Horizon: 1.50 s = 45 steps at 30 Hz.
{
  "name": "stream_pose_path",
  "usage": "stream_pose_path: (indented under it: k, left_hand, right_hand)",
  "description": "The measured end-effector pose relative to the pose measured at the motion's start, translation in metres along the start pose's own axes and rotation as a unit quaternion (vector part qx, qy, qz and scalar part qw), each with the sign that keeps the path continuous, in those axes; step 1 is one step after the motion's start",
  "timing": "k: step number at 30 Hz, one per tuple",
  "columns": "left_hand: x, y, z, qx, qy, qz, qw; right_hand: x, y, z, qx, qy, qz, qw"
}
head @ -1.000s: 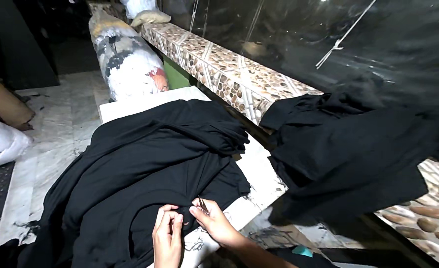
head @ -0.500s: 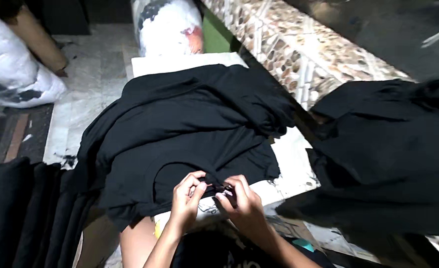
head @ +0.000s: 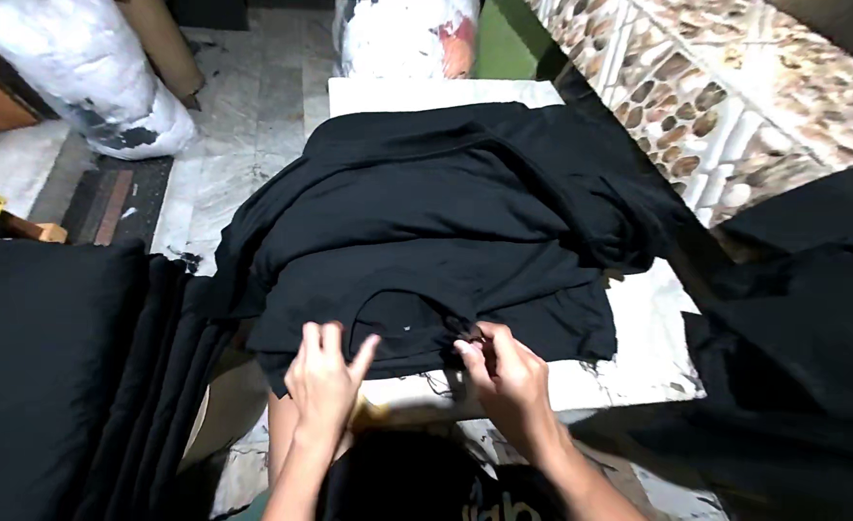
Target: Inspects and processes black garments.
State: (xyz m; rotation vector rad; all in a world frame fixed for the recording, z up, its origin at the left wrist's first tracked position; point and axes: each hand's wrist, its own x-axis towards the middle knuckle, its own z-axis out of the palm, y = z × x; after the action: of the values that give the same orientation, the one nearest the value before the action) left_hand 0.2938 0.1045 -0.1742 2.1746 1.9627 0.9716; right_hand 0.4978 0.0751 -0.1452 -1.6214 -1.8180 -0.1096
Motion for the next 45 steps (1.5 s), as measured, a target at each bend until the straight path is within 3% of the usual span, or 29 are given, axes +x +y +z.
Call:
stream_pose_path:
  k: [2, 4, 5, 6, 8, 9, 10, 13, 16, 20, 23, 28, 40, 45]
  left_hand:
    - [0.0, -0.019, -0.01, -0.011, -0.067, -0.093, 0.993]
    - [-0.004, -0.03, -0.013, -0.205, 0.048, -0.11, 0.971]
    - [-0.003, -0.025, -0.015, -0.4, 0.093, -0.147, 0.9]
    - [-0.001, -0.018, -0.02, -0.571, 0.089, -0.217, 0.786]
    - [0.004, -0.011, -0.026, -0.743, 0.039, -0.357, 0.565]
    - [0.006, -0.011, -0.027, -0.771, 0.025, -0.386, 0.505]
    - [0.004, -0.011, -0.028, -0.785, 0.019, -0.384, 0.486]
    - [-0.011, -0.018, -0.02, -0.808, 0.023, -0.268, 0.524]
    - [-0.014, -0.019, -0.013, -0.763, 0.04, -0.121, 0.634]
    - [-0.013, -0.02, -0.005, -0.639, 0.16, -0.036, 0.751]
    - [-0.017, -0.026, -0.011, -0.647, 0.133, -0.038, 0.75]
    - [-0.025, -0.029, -0.016, -0.687, 0.077, -0.057, 0.72]
    - [-0.028, -0.032, -0.02, -0.69, 0.064, -0.025, 0.721]
    - [-0.027, -0.031, -0.022, -0.693, 0.055, -0.037, 0.718]
  right_hand:
    - [0.009, -0.016, 0.013, 0.093, 0.0, -0.034, 0.995]
    - [0.018, -0.028, 0.035, 0.181, -0.058, -0.017, 0.982]
    - [0.022, -0.03, 0.048, 0.208, -0.108, 0.015, 0.972]
    - [0.023, -0.028, 0.061, 0.223, -0.155, 0.047, 0.961]
    - [0.022, -0.023, 0.079, 0.228, -0.172, 0.062, 0.956]
    - [0.023, -0.022, 0.079, 0.24, -0.166, 0.059, 0.955]
    - [0.023, -0.022, 0.075, 0.26, -0.16, 0.059, 0.951]
    - [0.012, -0.025, 0.061, 0.313, -0.152, 0.07, 0.935]
    - [0.005, -0.037, 0.051, 0.322, -0.139, 0.048, 0.935]
    - [-0.003, -0.053, 0.045, 0.271, -0.1, -0.039, 0.957]
    - [-0.004, -0.048, 0.043, 0.286, -0.12, -0.074, 0.948]
    - [0.011, -0.039, 0.042, 0.396, -0.219, -0.085, 0.888]
    - [0.023, -0.047, 0.044, 0.41, -0.265, -0.106, 0.866]
    - [0.024, -0.047, 0.041, 0.387, -0.27, -0.095, 0.877]
